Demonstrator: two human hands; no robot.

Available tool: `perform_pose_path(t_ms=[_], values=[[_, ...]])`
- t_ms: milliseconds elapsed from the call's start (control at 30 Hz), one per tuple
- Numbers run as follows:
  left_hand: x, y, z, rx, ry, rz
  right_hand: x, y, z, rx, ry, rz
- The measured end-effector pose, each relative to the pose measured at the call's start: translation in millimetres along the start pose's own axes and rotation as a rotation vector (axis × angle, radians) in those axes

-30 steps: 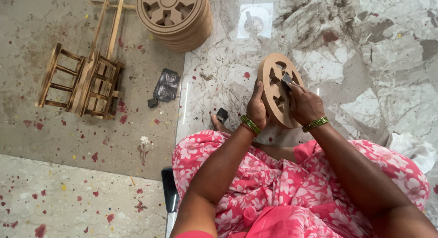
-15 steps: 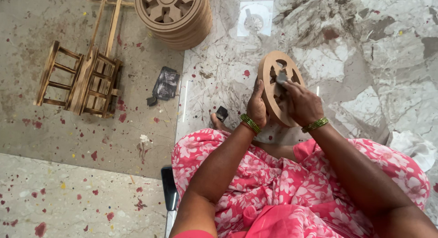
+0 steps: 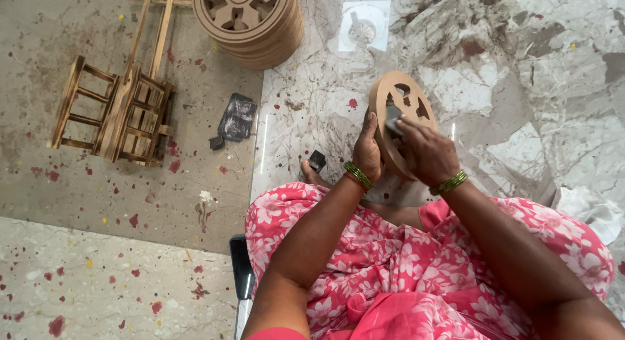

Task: The person sits on the floor holding a round wooden cutout with decorative openings on their lap and rubs a sanding block by hand over its surface and around the cut edges, turning the piece to reach different areas. A stack of similar wooden cutouts sits nearby on the floor.

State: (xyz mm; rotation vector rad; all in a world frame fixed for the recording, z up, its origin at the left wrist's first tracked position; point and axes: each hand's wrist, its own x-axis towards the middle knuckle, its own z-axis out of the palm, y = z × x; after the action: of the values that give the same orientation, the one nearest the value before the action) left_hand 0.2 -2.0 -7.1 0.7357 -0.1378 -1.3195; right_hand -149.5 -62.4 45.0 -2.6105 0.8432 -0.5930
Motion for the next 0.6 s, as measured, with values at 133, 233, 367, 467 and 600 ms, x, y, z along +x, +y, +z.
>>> perform_pose_path(t_ms=[133, 233, 367, 467, 600], values=[[-0.9, 1.2, -3.6, -0.107, -0.053, -0.012, -3.8, -9.8, 2.9, -0.021, 0.114, -0.105], [1.1, 1.9, -1.4, 0.000, 0.040, 0.000, 4.4, 0.5, 3.3, -0.127, -0.063, 0.153], [2.8, -2.4, 0.5, 0.091, 0.022, 0.080, 6.1, 6.9, -0.9, -0.095, -0.157, 0.237], [2.4, -3.3, -2.4, -0.054, -0.077, 0.019, -3.2, -7.8, -3.3, -0.030, 0.083, -0.067], [-1.3, 0.6, -3.5, -0.119, -0.071, -0.073, -3.3, -18.8, -3.7, -0.037, 0.189, -0.129]])
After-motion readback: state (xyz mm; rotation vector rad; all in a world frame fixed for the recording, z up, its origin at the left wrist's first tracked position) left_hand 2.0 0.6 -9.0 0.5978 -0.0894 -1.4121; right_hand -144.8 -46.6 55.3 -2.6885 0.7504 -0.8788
